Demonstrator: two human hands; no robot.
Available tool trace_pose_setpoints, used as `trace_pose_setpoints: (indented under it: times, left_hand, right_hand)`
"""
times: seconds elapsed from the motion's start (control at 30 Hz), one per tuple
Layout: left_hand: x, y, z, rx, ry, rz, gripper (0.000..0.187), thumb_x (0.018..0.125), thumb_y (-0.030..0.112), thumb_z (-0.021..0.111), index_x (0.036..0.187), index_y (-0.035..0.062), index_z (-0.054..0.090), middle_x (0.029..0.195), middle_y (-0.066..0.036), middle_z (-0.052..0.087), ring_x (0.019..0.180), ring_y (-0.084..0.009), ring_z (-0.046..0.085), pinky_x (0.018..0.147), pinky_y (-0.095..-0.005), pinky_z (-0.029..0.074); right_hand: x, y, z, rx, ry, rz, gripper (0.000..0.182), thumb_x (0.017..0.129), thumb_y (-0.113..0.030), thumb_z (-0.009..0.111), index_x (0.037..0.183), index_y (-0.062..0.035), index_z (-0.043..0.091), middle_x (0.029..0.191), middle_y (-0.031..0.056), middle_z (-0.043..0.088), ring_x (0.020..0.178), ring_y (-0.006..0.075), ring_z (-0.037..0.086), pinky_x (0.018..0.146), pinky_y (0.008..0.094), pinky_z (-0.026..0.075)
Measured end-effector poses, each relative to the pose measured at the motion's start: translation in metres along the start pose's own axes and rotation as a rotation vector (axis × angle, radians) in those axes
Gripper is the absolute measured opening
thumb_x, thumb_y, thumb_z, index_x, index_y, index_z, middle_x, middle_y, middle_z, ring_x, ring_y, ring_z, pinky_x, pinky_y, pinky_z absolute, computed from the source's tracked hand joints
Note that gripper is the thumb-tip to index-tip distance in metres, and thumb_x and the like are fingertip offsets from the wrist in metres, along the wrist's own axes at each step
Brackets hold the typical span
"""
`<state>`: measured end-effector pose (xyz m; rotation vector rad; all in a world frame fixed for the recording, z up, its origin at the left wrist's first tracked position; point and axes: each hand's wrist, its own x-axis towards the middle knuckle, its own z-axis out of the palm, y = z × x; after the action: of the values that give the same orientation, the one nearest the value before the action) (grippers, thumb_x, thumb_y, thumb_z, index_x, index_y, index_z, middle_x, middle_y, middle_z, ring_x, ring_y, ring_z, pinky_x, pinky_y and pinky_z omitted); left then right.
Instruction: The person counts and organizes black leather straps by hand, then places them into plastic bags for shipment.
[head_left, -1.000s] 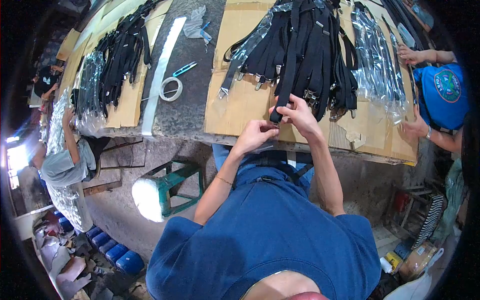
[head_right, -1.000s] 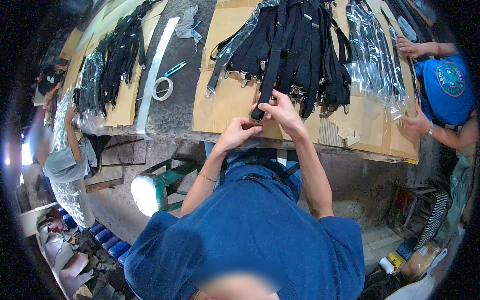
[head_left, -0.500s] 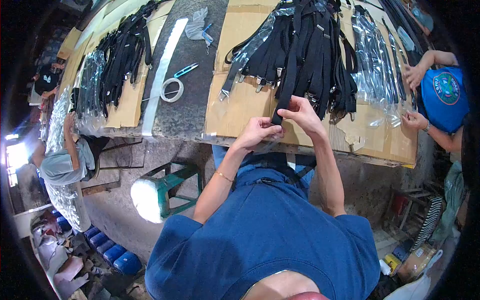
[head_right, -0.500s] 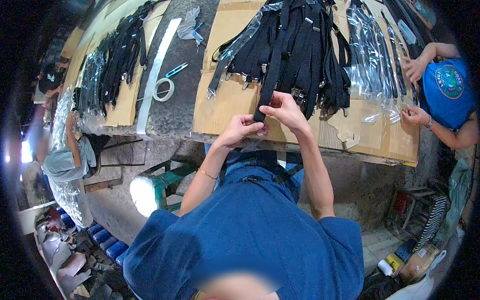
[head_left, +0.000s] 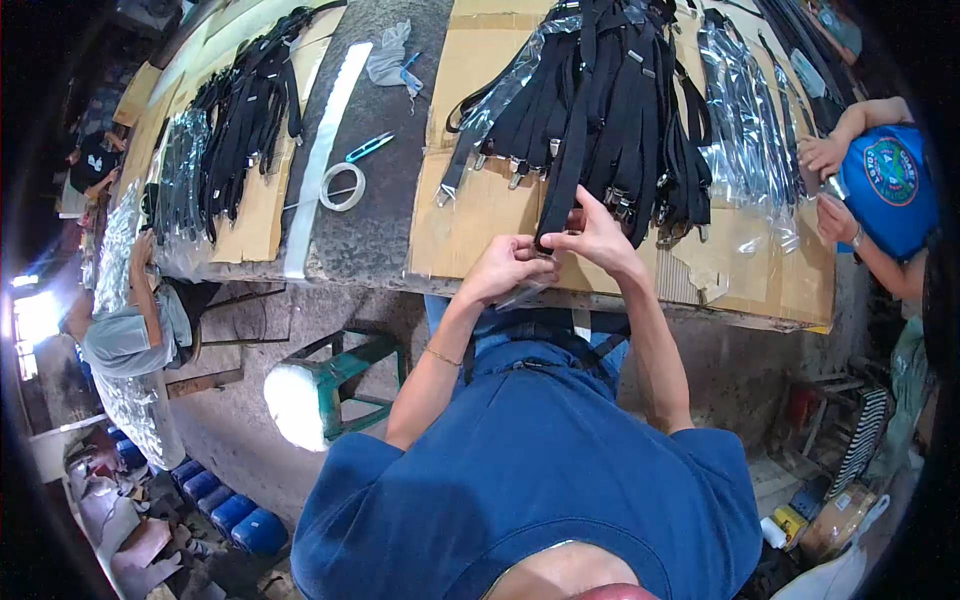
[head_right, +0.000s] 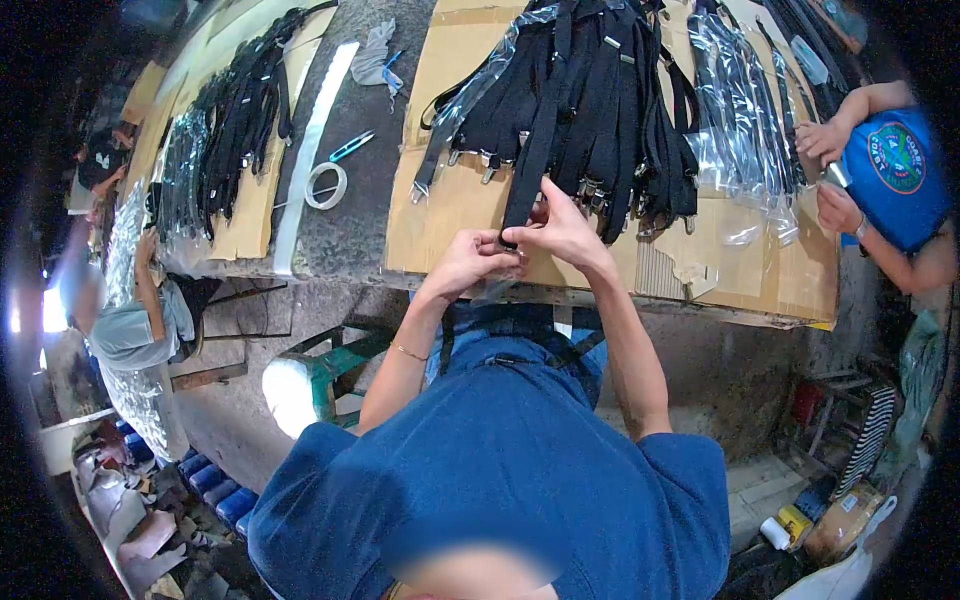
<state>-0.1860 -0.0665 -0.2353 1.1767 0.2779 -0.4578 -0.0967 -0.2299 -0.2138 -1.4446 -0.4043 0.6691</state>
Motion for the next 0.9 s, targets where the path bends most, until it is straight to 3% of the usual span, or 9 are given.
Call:
trace_pose_setpoints:
  times: [0.07, 0.1, 0.3, 0.43, 0.6, 0.73, 0.8, 0.83, 0.9]
  left_hand:
    - [-0.002, 0.001, -0.002, 0.343, -0.022, 0.072, 0.023, 0.081, 0.002, 0.067, 0.101, -0.0068, 0.059, 0.089, -0.012, 0.069, 0.083, -0.0155, 0.067, 0.073, -0.0254, 0.054]
    - [-0.004, 0.002, 0.0, 0.344, -0.022, 0.071, 0.023, 0.081, 0.002, 0.067, 0.101, -0.0068, 0.059, 0.089, -0.012, 0.069, 0.083, -0.0155, 0.067, 0.073, -0.0254, 0.054]
    - [-0.005, 0.002, 0.0, 0.273, -0.016, 0.055, 0.024, 0.083, 0.006, 0.066, 0.102, -0.0061, 0.059, 0.086, -0.011, 0.069, 0.081, -0.0134, 0.067, 0.073, -0.0239, 0.052]
    - [-0.002, -0.002, -0.002, 0.108, -0.038, 0.022, 0.024, 0.089, 0.011, 0.062, 0.104, -0.0072, 0.058, 0.093, -0.013, 0.068, 0.086, -0.0172, 0.067, 0.078, -0.0271, 0.054]
    - [0.001, 0.0, -0.001, -0.039, -0.053, 0.029, 0.024, 0.091, 0.01, 0.058, 0.108, -0.0068, 0.057, 0.1, -0.016, 0.066, 0.09, -0.0211, 0.067, 0.079, -0.0282, 0.054]
    - [0.005, 0.0, 0.0, -0.033, -0.05, 0.035, 0.024, 0.091, 0.011, 0.059, 0.108, -0.0062, 0.057, 0.097, -0.016, 0.067, 0.088, -0.0207, 0.067, 0.077, -0.0285, 0.055]
    - [0.006, 0.0, 0.002, -0.024, -0.05, 0.018, 0.024, 0.091, 0.011, 0.059, 0.108, -0.0064, 0.057, 0.097, -0.015, 0.067, 0.087, -0.0205, 0.067, 0.076, -0.0282, 0.055]
    - [0.009, -0.001, 0.004, -0.007, -0.029, 0.012, 0.024, 0.091, 0.011, 0.058, 0.107, -0.0068, 0.057, 0.096, -0.015, 0.067, 0.086, -0.0199, 0.068, 0.075, -0.0278, 0.055]
    - [0.018, -0.003, 0.006, 0.011, -0.002, 0.015, 0.023, 0.092, 0.011, 0.057, 0.106, -0.0072, 0.058, 0.095, -0.014, 0.067, 0.085, -0.0194, 0.068, 0.073, -0.0273, 0.055]
  right_hand:
    - [0.001, -0.003, -0.001, -0.271, 0.07, 0.121, 0.06, 0.074, -0.003, 0.074, 0.125, 0.0031, 0.042, 0.092, 0.0063, 0.064, 0.084, 0.0084, 0.058, 0.069, 0.0235, 0.048]
    - [0.004, -0.004, 0.002, -0.142, 0.087, 0.143, 0.056, 0.074, -0.006, 0.076, 0.119, 0.0054, 0.045, 0.082, 0.0026, 0.061, 0.075, 0.0068, 0.056, 0.066, 0.0215, 0.047]
    - [0.005, 0.002, 0.008, -0.185, 0.148, -0.001, 0.032, 0.077, -0.01, 0.076, 0.095, -0.001, 0.05, 0.066, -0.005, 0.046, 0.063, 0.0029, 0.042, 0.056, 0.0212, 0.039]
    - [0.0, -0.008, 0.004, -0.349, 0.133, 0.014, 0.027, 0.079, -0.012, 0.074, 0.092, -0.0026, 0.052, 0.07, -0.0038, 0.054, 0.067, 0.0028, 0.047, 0.058, 0.0208, 0.041]
    - [0.004, 0.019, -0.004, -0.035, -0.027, 0.05, 0.023, 0.082, -0.015, 0.071, 0.099, -0.0022, 0.06, 0.089, 0.0008, 0.065, 0.074, 0.0067, 0.058, 0.063, 0.0223, 0.047]
    - [0.007, 0.022, -0.008, 0.079, -0.02, 0.166, 0.022, 0.086, -0.016, 0.066, 0.102, -0.0019, 0.061, 0.087, -0.0006, 0.064, 0.072, 0.006, 0.057, 0.062, 0.021, 0.046]
    - [0.014, 0.027, -0.009, 0.35, 0.128, 0.202, 0.022, 0.089, -0.018, 0.063, 0.103, -0.0016, 0.061, 0.087, 0.0002, 0.064, 0.073, 0.0062, 0.058, 0.063, 0.0201, 0.047]
    - [0.014, 0.022, -0.003, 0.409, 0.252, 0.191, 0.017, 0.087, -0.017, 0.066, 0.097, -0.0031, 0.063, 0.082, -0.0009, 0.062, 0.067, 0.0047, 0.051, 0.058, 0.0222, 0.04]
    - [0.015, 0.025, -0.002, 0.351, 0.257, 0.168, 0.015, 0.087, -0.016, 0.067, 0.095, -0.003, 0.064, 0.08, -0.001, 0.062, 0.065, 0.0043, 0.051, 0.056, 0.0222, 0.04]
